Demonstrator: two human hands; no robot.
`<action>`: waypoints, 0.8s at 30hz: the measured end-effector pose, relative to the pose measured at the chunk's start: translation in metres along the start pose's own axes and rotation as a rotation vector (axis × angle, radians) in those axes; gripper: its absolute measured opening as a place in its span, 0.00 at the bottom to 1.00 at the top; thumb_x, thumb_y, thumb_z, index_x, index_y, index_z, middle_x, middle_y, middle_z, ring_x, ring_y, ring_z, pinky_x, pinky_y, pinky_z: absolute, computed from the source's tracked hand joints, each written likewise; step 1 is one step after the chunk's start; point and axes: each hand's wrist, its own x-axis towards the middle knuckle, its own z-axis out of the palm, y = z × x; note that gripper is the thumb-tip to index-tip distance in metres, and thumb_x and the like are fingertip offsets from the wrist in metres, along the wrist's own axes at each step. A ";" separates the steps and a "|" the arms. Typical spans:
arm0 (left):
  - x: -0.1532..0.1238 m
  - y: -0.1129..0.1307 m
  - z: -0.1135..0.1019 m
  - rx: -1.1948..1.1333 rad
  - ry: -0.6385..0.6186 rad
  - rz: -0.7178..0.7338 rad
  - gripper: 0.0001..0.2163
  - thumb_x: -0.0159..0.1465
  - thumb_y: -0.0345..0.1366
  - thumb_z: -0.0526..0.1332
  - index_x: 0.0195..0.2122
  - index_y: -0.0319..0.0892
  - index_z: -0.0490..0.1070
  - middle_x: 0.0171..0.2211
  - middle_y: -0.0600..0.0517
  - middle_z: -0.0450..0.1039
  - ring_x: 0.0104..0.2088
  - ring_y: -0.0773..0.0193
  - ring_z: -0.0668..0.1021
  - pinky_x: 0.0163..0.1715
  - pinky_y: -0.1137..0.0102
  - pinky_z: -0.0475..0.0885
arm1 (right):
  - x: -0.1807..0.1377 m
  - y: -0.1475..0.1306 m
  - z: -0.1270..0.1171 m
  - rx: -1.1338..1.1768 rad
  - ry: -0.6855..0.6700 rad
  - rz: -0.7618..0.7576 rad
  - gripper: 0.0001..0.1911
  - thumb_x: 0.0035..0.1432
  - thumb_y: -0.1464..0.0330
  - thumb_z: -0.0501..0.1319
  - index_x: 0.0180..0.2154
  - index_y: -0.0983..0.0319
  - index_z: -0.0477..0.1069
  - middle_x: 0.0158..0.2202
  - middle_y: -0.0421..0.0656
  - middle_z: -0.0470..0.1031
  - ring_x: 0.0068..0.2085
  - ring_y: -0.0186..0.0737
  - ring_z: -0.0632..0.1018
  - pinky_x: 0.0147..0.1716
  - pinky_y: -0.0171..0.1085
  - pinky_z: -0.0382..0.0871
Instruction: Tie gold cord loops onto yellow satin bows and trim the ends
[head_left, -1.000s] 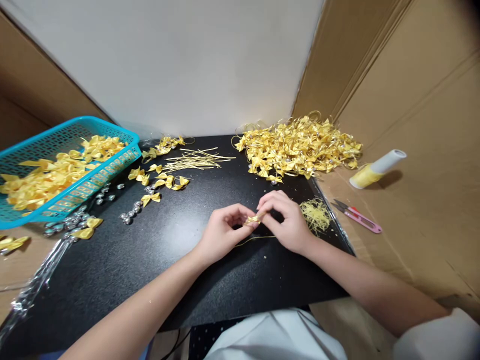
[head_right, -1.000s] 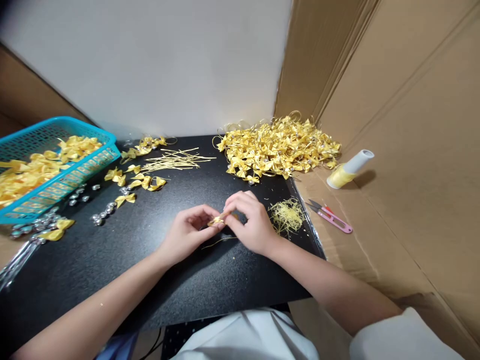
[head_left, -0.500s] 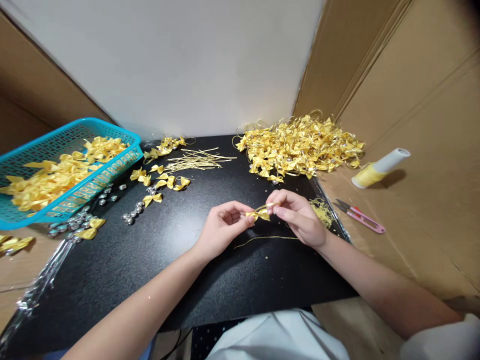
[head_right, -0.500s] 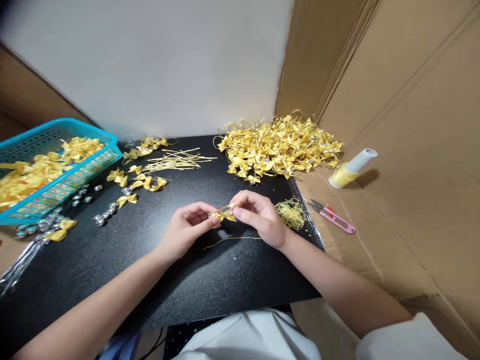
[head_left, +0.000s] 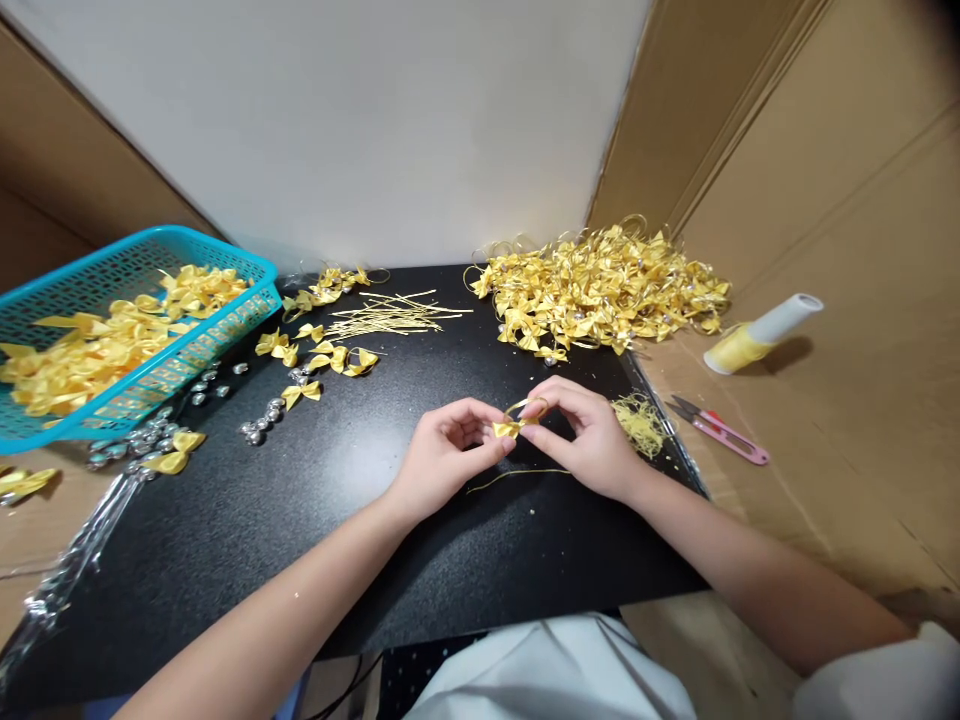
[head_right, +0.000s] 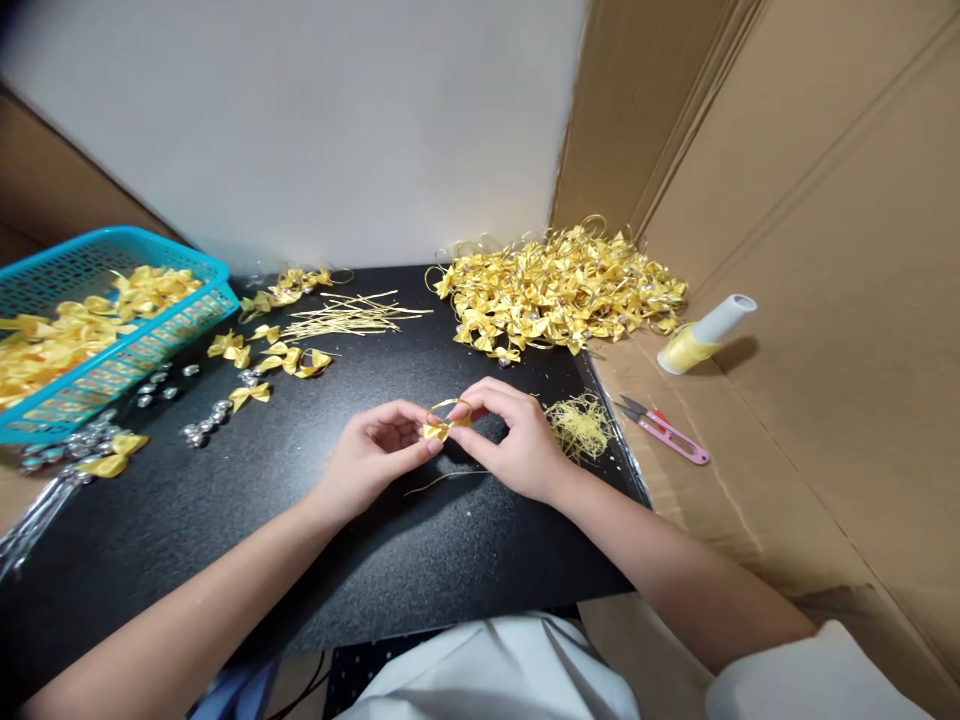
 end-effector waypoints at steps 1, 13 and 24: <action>0.000 0.000 0.000 -0.001 0.000 0.000 0.10 0.51 0.35 0.72 0.31 0.38 0.75 0.28 0.52 0.77 0.28 0.69 0.75 0.31 0.74 0.71 | 0.000 0.000 0.000 0.001 0.006 0.001 0.02 0.55 0.72 0.64 0.32 0.60 0.72 0.34 0.41 0.73 0.36 0.35 0.75 0.37 0.37 0.70; -0.002 0.005 0.002 0.071 0.100 0.075 0.10 0.52 0.40 0.71 0.28 0.39 0.75 0.24 0.52 0.75 0.25 0.68 0.75 0.28 0.74 0.70 | -0.003 -0.003 0.005 0.065 0.058 -0.057 0.04 0.54 0.72 0.66 0.30 0.59 0.71 0.32 0.42 0.73 0.34 0.36 0.75 0.34 0.36 0.72; -0.004 0.004 0.001 0.067 0.092 0.108 0.07 0.56 0.38 0.68 0.32 0.40 0.76 0.26 0.52 0.77 0.26 0.68 0.77 0.29 0.74 0.72 | -0.007 -0.004 0.001 -0.059 0.081 -0.204 0.07 0.54 0.76 0.64 0.32 0.58 0.70 0.32 0.41 0.75 0.35 0.37 0.77 0.35 0.38 0.73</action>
